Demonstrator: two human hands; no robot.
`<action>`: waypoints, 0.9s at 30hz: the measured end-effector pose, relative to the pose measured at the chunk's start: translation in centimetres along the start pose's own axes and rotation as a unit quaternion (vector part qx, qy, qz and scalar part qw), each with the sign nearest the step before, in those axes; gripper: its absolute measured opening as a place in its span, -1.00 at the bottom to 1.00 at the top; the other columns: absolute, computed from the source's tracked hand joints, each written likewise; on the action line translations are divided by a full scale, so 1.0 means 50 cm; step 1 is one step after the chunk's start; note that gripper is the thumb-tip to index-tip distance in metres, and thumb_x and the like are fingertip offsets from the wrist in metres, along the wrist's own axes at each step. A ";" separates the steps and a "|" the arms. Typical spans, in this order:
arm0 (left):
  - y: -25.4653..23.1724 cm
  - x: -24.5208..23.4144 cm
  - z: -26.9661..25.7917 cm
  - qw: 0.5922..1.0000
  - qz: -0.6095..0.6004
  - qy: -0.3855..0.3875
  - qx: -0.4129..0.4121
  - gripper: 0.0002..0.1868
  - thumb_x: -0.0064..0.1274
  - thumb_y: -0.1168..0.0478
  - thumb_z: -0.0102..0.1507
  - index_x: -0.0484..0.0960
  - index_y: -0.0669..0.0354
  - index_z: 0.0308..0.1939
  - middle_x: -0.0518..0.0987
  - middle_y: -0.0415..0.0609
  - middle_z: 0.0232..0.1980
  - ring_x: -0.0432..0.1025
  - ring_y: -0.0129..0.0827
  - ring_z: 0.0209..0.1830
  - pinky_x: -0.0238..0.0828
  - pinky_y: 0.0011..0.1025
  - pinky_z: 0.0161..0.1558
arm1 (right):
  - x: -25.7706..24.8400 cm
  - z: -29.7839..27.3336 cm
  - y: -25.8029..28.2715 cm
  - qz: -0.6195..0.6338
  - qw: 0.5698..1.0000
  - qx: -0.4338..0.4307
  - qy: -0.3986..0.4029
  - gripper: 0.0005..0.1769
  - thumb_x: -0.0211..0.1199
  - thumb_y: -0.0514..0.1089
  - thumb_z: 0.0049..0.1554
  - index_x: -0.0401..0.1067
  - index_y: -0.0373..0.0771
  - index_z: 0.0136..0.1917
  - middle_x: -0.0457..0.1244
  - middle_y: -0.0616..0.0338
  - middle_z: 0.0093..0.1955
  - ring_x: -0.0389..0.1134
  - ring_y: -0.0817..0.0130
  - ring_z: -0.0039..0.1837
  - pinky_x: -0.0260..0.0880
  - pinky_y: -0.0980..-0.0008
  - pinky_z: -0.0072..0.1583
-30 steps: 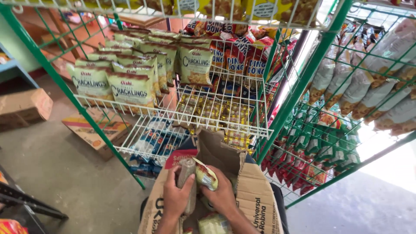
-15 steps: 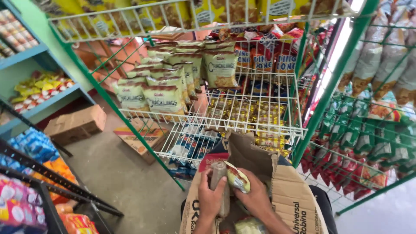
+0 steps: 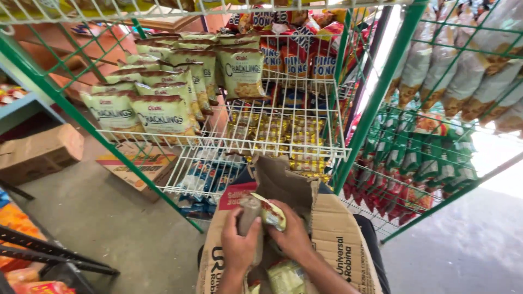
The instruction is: Wiping bags of snacks with a cloth and arranging them on a retail display rack.
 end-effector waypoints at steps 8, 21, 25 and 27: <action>-0.054 -0.049 0.020 0.980 0.090 0.036 0.176 -0.61 0.33 0.24 0.07 0.57 0.26 -0.09 0.59 0.13 -0.16 0.53 -0.02 -0.16 0.47 -0.25 -0.08 | -0.006 0.003 -0.001 0.011 0.997 -0.073 0.007 -0.27 0.33 -0.47 -0.15 0.38 -0.21 0.31 0.39 0.01 0.25 0.42 0.10 0.32 0.39 0.24 0.31; -0.068 -0.038 0.010 0.985 0.085 -0.013 0.152 -0.65 0.35 0.25 0.07 0.61 0.24 -0.12 0.64 0.05 -0.19 0.59 -0.17 -0.22 0.51 -0.30 -0.13 | -0.005 0.003 -0.011 0.061 0.992 -0.109 0.003 -0.30 0.32 -0.54 -0.19 0.44 -0.27 0.25 0.38 0.02 0.24 0.43 0.11 0.32 0.39 0.23 0.33; -0.060 -0.073 0.025 0.978 0.129 -0.102 0.128 -0.68 0.31 0.27 0.12 0.62 0.27 -0.08 0.64 0.06 -0.16 0.57 -0.16 -0.20 0.49 -0.27 -0.11 | -0.002 -0.003 0.002 0.069 0.981 -0.183 0.006 -0.29 0.35 -0.54 -0.21 0.44 -0.29 0.25 0.36 -0.01 0.27 0.40 0.07 0.34 0.38 0.22 0.34; -0.051 -0.073 0.024 0.978 0.130 -0.104 0.128 -0.70 0.30 0.28 0.13 0.63 0.28 -0.10 0.64 0.07 -0.17 0.57 -0.16 -0.22 0.49 -0.26 -0.13 | 0.007 -0.003 0.001 0.068 0.981 -0.182 0.007 -0.31 0.39 -0.52 -0.18 0.45 -0.29 0.25 0.36 -0.01 0.27 0.40 0.09 0.33 0.39 0.24 0.33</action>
Point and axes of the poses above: each hand's wrist, its own z-axis towards the middle knuckle, its own x-axis out of the palm, y = z × x, the point moved 2 cm from there along z, towards the middle knuckle
